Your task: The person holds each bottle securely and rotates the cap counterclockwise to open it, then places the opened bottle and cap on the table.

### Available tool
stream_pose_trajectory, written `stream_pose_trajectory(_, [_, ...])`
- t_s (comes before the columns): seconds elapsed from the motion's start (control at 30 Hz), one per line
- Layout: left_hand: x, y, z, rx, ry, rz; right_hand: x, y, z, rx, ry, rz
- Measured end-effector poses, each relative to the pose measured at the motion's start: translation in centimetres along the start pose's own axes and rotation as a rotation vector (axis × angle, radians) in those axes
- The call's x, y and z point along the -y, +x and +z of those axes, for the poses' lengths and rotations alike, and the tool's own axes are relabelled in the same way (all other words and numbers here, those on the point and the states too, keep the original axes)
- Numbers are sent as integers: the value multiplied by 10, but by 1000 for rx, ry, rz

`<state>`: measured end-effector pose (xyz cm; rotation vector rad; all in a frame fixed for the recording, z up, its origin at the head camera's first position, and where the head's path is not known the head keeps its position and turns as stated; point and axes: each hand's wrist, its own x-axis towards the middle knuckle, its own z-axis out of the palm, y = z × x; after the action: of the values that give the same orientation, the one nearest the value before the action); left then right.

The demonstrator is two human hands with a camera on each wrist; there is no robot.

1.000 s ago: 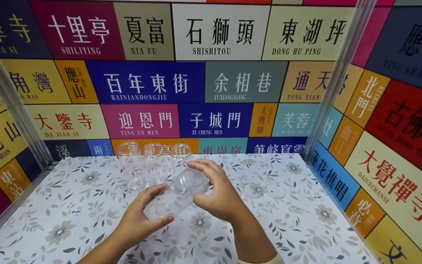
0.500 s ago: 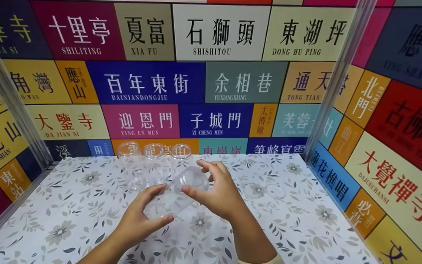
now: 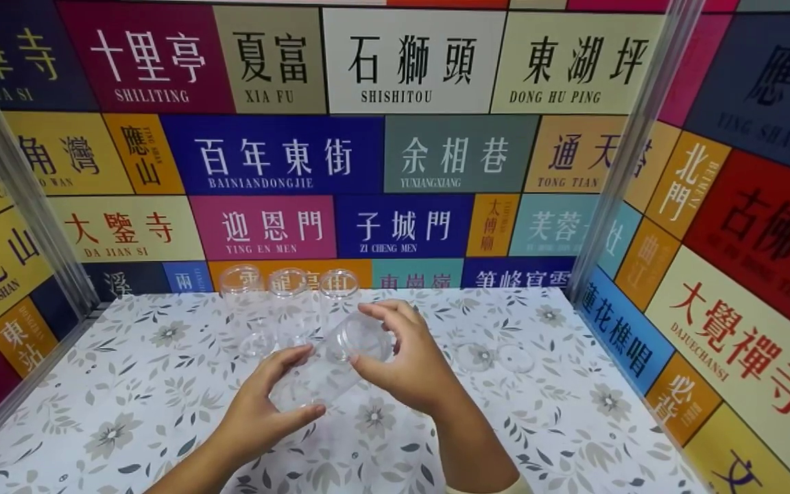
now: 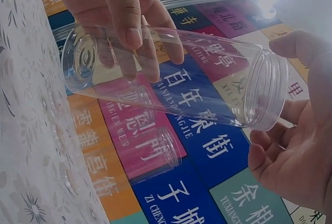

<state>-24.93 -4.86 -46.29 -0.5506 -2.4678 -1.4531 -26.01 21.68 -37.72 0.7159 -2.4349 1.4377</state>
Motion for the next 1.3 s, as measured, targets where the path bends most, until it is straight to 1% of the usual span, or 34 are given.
stream_pose_trajectory(0.2, [1,-1,0,-7,0,-2,-1,0,1,21,-15,-65])
stream_pose_trajectory(0.5, [1,0,0,-6,1,-3,-2,0,1,24,-4,-108])
stream_pose_trajectory(0.6, [1,0,0,-5,2,-1,-1,-1,1,16,5,-105])
stream_pose_trajectory(0.67, [1,0,0,-6,3,3,-1,-1,0,5,10,-88])
stream_pose_trajectory(0.73, [0,0,0,-7,5,6,-1,0,1,-11,0,-48])
stream_pose_trajectory(0.83, [0,0,0,-6,3,4,-1,2,1,-22,-50,41])
stream_pose_trajectory(0.9, [0,0,0,-4,4,0,-1,3,2,-14,-88,104])
stream_pose_trajectory(1.0, [0,0,0,-3,5,-1,0,4,2,0,-105,165])
stream_pose_trajectory(1.17, [-1,0,-1,0,9,-7,2,4,3,-17,-59,190])
stream_pose_trajectory(1.3, [-2,0,-1,6,10,-21,3,4,2,-17,-21,184])
